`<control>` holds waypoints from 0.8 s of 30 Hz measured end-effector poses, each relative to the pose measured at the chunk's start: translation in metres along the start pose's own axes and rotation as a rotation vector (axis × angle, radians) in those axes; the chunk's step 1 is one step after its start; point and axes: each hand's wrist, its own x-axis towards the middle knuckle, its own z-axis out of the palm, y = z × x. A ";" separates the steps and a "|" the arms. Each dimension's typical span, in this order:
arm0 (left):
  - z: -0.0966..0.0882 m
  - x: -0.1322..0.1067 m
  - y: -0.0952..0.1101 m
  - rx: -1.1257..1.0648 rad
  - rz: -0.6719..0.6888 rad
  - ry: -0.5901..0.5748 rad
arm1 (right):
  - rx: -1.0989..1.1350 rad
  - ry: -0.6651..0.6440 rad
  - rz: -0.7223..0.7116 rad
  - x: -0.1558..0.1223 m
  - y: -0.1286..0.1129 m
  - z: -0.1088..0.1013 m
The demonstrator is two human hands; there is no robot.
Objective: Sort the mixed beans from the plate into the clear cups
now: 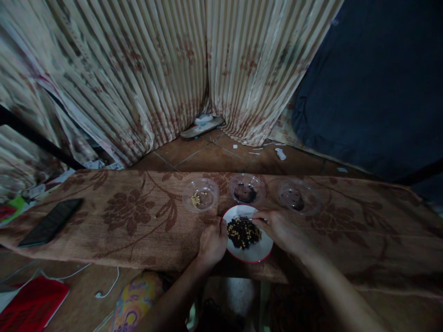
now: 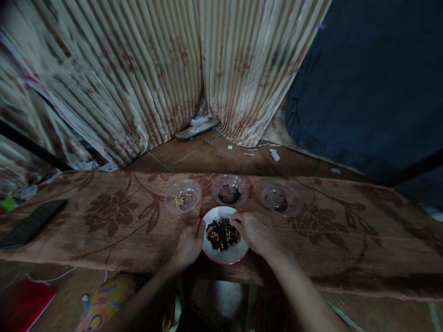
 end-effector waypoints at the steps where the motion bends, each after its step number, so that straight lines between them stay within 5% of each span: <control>1: 0.000 0.000 0.000 -0.007 0.007 0.009 | 0.012 0.021 -0.001 0.000 -0.001 -0.003; 7: 0.003 -0.003 -0.004 0.016 0.020 0.031 | 0.144 0.152 -0.028 0.019 -0.022 -0.017; 15: -0.001 -0.005 -0.003 0.005 0.027 -0.002 | 0.032 0.168 -0.112 0.069 -0.060 -0.002; 24: 0.003 -0.003 -0.008 -0.024 0.050 0.020 | 0.038 0.201 -0.005 0.022 -0.013 -0.012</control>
